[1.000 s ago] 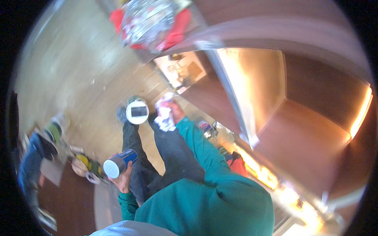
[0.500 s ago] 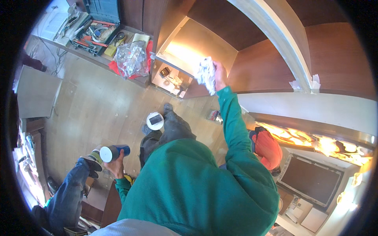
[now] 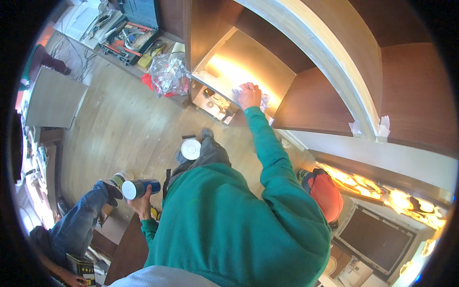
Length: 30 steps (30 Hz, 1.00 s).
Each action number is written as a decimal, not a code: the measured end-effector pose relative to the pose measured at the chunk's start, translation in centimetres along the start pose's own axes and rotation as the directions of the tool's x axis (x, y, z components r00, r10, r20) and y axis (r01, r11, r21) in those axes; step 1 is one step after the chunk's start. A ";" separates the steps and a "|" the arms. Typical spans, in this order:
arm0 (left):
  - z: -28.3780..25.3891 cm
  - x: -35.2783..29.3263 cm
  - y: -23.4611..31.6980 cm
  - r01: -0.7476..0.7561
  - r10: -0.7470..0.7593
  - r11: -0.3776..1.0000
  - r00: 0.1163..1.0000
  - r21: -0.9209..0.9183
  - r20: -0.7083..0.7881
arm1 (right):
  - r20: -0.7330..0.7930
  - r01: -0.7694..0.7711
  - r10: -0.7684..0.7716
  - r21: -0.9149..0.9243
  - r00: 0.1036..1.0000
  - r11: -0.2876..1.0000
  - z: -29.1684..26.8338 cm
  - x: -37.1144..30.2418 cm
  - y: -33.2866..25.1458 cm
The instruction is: The person applies masking tape to the edges of a wooden cabinet, then uses a blue spray can to paint the interior surfaces. After spraying, the person wipes the cabinet interior with a white cloth.
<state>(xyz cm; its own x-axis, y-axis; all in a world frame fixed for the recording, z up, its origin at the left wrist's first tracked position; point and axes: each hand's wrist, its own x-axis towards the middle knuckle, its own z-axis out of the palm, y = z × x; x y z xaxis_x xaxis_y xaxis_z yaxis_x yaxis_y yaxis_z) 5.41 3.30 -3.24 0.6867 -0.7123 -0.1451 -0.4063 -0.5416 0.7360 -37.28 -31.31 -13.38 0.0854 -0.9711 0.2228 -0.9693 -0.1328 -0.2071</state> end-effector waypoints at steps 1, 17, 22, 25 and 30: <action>0.1 -0.4 0.3 0.023 -0.023 0.999 1.000 -0.031 0.010 | 0.003 0.027 -0.027 -0.016 1.000 1.000 0.6 0.6 -1.0; 3.5 -0.6 3.3 0.032 -0.031 0.999 0.998 -0.009 0.046 | -0.007 -0.024 0.024 -0.075 1.000 0.997 1.2 5.0 -4.0; 3.2 -0.6 4.4 0.016 -0.016 1.000 0.999 -0.004 0.044 | 0.015 0.200 -0.200 -0.026 0.980 0.979 2.4 8.9 -5.3; 2.9 -1.1 4.8 0.022 -0.022 0.998 1.000 -0.063 -0.004 | 0.031 0.174 -0.174 0.009 0.984 0.985 1.5 4.3 -0.3; 3.2 -1.4 4.0 0.030 -0.030 0.998 0.999 -0.046 -0.013 | 0.023 0.061 -0.060 -0.077 0.998 0.995 0.9 2.8 -1.4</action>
<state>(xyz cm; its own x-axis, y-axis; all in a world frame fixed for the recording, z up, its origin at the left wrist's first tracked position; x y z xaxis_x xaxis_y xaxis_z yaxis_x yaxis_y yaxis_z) 0.90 0.66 -2.17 0.7063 -0.6899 -0.1589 -0.3575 -0.5412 0.7611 -35.45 -34.04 -13.28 0.1485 -0.9658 0.2125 -0.9772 -0.1763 -0.1187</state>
